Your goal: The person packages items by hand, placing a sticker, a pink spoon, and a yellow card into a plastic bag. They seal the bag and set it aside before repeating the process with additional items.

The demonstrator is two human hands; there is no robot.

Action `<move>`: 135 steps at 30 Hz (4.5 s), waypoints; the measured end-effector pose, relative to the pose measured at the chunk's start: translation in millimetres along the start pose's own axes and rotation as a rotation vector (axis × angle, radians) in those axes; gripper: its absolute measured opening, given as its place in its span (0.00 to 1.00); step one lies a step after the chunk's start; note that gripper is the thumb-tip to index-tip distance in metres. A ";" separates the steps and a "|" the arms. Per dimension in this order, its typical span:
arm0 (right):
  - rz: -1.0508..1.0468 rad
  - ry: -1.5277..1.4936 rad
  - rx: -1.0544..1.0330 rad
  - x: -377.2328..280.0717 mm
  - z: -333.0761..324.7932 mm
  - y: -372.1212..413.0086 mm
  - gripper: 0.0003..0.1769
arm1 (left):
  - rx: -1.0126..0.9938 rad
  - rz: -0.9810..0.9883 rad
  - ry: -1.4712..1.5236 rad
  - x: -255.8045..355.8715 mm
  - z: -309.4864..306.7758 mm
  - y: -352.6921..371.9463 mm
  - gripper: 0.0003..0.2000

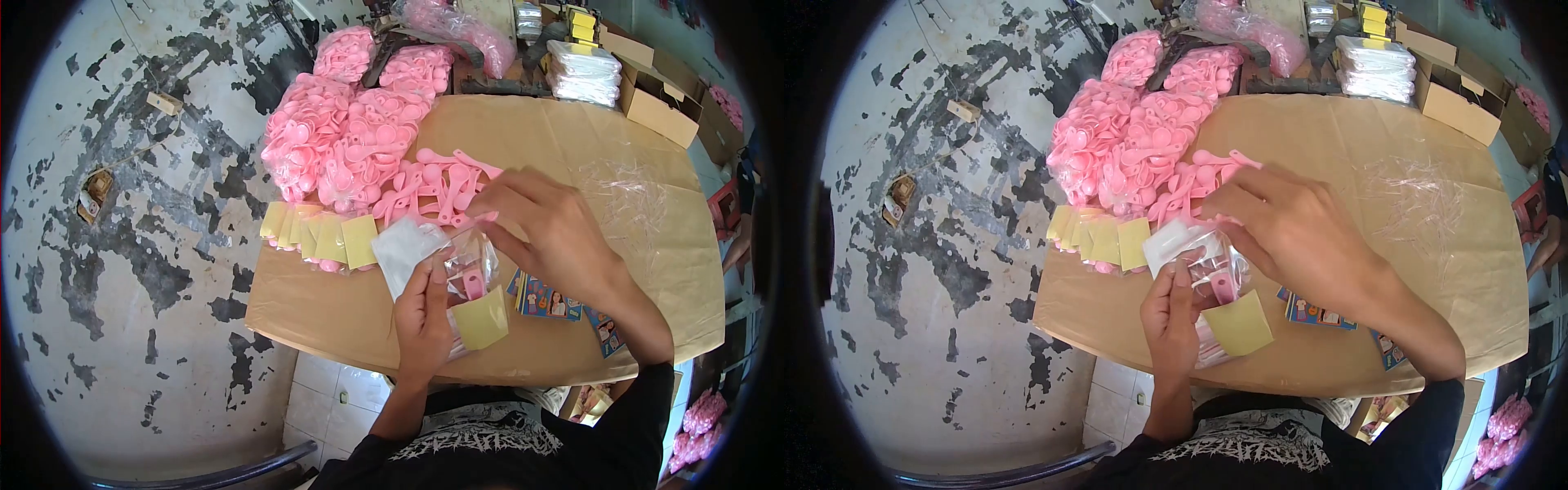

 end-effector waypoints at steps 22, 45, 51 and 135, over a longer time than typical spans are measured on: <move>-0.126 0.152 -0.132 15.8 2.2 5.8 0.08 | -0.298 -0.055 -0.462 -3.7 48.0 -9.9 0.18; 0.422 -0.593 -0.582 51.0 35.1 29.6 0.13 | -0.056 0.050 0.057 9.6 15.4 -32.8 0.19; 0.409 -0.719 -0.296 61.9 49.9 35.5 0.12 | -0.041 -0.184 0.136 -19.8 1.4 -21.6 0.20; 0.322 -0.220 -0.591 60.6 55.7 37.8 0.09 | -0.052 0.117 -1.279 -37.1 -312.8 -189.0 0.19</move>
Point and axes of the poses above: each hand's wrist, its own y-axis away from the middle knuckle, its own z-axis out of the palm, x = y × z, the point moved 10 cm from there along -y, towards the middle knuckle, and after that the axes turned 8 degrees about -y, right-handed, at the moved point
